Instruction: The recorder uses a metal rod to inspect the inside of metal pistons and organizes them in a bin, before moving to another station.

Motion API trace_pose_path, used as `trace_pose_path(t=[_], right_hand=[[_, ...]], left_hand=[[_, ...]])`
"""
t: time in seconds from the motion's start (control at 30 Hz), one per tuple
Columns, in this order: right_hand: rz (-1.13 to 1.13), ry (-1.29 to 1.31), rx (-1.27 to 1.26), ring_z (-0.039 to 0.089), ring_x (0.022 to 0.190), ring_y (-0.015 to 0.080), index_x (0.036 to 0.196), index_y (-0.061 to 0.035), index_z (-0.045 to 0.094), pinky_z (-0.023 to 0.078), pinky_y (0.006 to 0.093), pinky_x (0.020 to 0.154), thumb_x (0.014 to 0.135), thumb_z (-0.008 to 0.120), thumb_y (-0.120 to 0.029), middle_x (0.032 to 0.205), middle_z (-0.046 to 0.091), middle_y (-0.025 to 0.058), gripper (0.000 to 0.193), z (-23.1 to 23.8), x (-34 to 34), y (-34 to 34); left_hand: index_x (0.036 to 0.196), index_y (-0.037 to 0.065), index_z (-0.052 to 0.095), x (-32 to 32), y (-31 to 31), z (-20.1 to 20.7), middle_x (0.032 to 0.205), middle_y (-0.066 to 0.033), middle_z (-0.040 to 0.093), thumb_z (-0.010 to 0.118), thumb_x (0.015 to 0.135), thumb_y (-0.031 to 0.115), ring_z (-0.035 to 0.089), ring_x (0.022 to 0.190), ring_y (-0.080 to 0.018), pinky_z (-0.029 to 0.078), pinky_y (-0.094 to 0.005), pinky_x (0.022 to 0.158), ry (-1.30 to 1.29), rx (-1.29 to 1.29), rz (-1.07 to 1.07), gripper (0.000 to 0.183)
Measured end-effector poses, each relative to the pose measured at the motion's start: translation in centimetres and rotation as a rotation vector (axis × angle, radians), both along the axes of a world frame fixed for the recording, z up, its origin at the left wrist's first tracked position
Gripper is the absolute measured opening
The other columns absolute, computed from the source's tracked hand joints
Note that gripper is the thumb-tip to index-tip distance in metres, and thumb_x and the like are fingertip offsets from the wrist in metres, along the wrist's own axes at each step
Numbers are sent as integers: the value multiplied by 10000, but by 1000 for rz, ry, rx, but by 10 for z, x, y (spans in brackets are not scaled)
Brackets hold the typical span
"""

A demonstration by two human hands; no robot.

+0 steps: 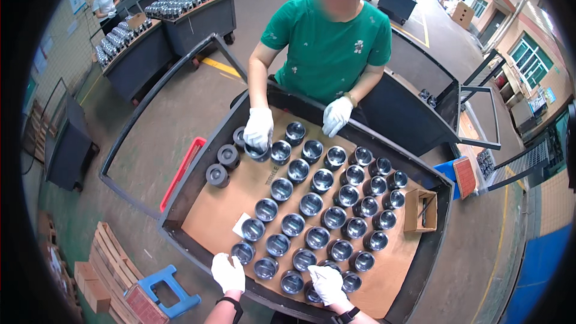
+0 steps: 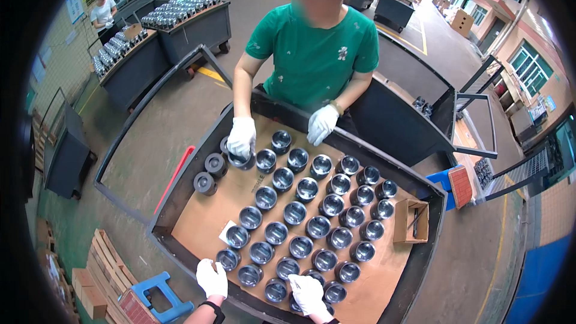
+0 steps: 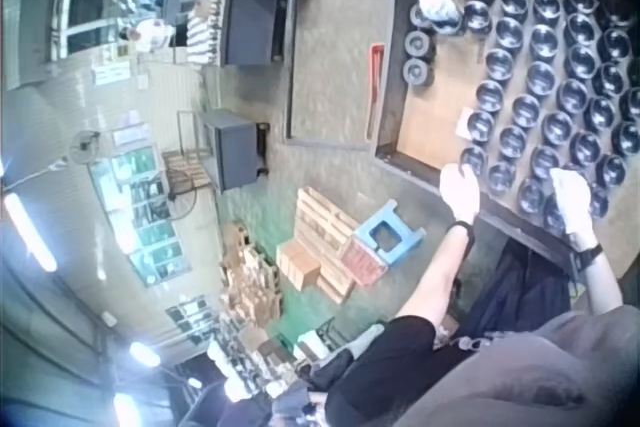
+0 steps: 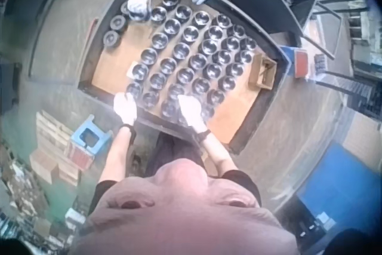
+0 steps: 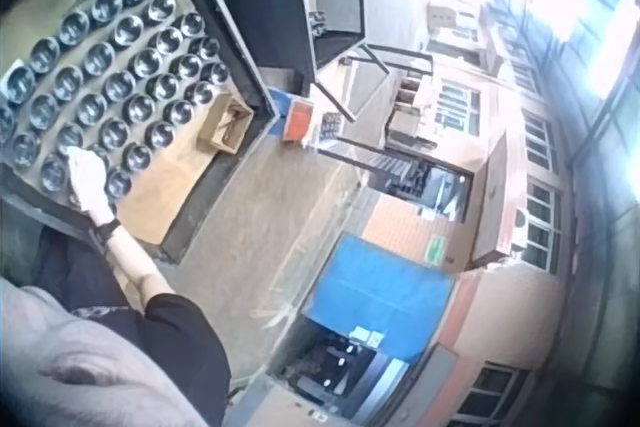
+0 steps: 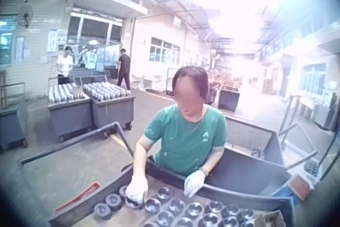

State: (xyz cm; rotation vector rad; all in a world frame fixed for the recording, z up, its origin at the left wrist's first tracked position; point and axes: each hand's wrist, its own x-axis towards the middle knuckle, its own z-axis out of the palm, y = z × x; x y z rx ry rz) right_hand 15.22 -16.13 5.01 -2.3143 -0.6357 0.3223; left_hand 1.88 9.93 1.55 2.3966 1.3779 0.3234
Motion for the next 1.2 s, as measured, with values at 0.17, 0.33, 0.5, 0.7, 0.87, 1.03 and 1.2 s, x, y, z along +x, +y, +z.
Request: trace_pose_path(t=[0.17, 0.33, 0.5, 0.7, 0.87, 1.03, 1.2], right_hand=[[18, -74, 40, 668, 723, 338, 935, -137, 772, 498, 459, 642, 981, 623, -241, 782, 711, 117, 188, -4, -3, 0], [-71, -125, 85, 715, 766, 258, 961, -148, 815, 558, 381, 675, 902, 751, -205, 860, 769, 58, 104, -14, -18, -5], [-22, -73, 0, 709, 771, 283, 967, -135, 812, 556, 405, 683, 918, 721, -220, 895, 770, 73, 134, -11, -16, -7], [132, -185, -265, 683, 828, 335, 1019, -104, 779, 538, 439, 751, 969, 607, -207, 903, 739, 124, 207, -1, 6, -6], [-189, -40, 215, 659, 757, 305, 992, -87, 757, 512, 396, 680, 924, 690, -48, 858, 702, 105, 104, 8, 16, -9], [-97, 1, 106, 697, 844, 220, 1007, -19, 733, 550, 336, 752, 963, 685, -36, 938, 732, 111, 66, 3, 10, -10], [-36, -148, 71, 659, 756, 295, 985, -75, 749, 513, 390, 683, 938, 701, -85, 821, 689, 117, 68, 0, 11, 8]], left_hand=[[1048, -15, 632, -1, -1, -1, 1044, -206, 653, 692, 892, 198, 628, 1008, -388, 489, -473, 925, 10, 19, -4, 271], [1053, -11, 638, -13, -5, -8, 1100, -186, 645, 695, 883, 194, 595, 1108, -369, 450, -489, 993, 7, -57, 23, 273], [1051, -5, 638, -18, -6, -13, 1080, -198, 644, 709, 871, 188, 607, 1065, -385, 469, -487, 959, -6, 8, -3, 274], [1054, -20, 629, 0, 5, 1, 1060, -211, 655, 699, 896, 198, 626, 1018, -403, 497, -486, 927, 12, -25, -15, 279], [1063, -50, 662, 0, 8, -18, 1122, -224, 673, 660, 944, 215, 628, 1097, -388, 485, -473, 990, 21, 103, -93, 290], [1055, -57, 676, -9, 4, -23, 1134, -227, 679, 661, 931, 210, 635, 1102, -384, 488, -470, 990, 35, 63, -69, 295], [1043, -58, 679, -13, 2, -23, 1126, -224, 683, 662, 931, 229, 637, 1101, -383, 488, -468, 992, 57, 80, -80, 309]])
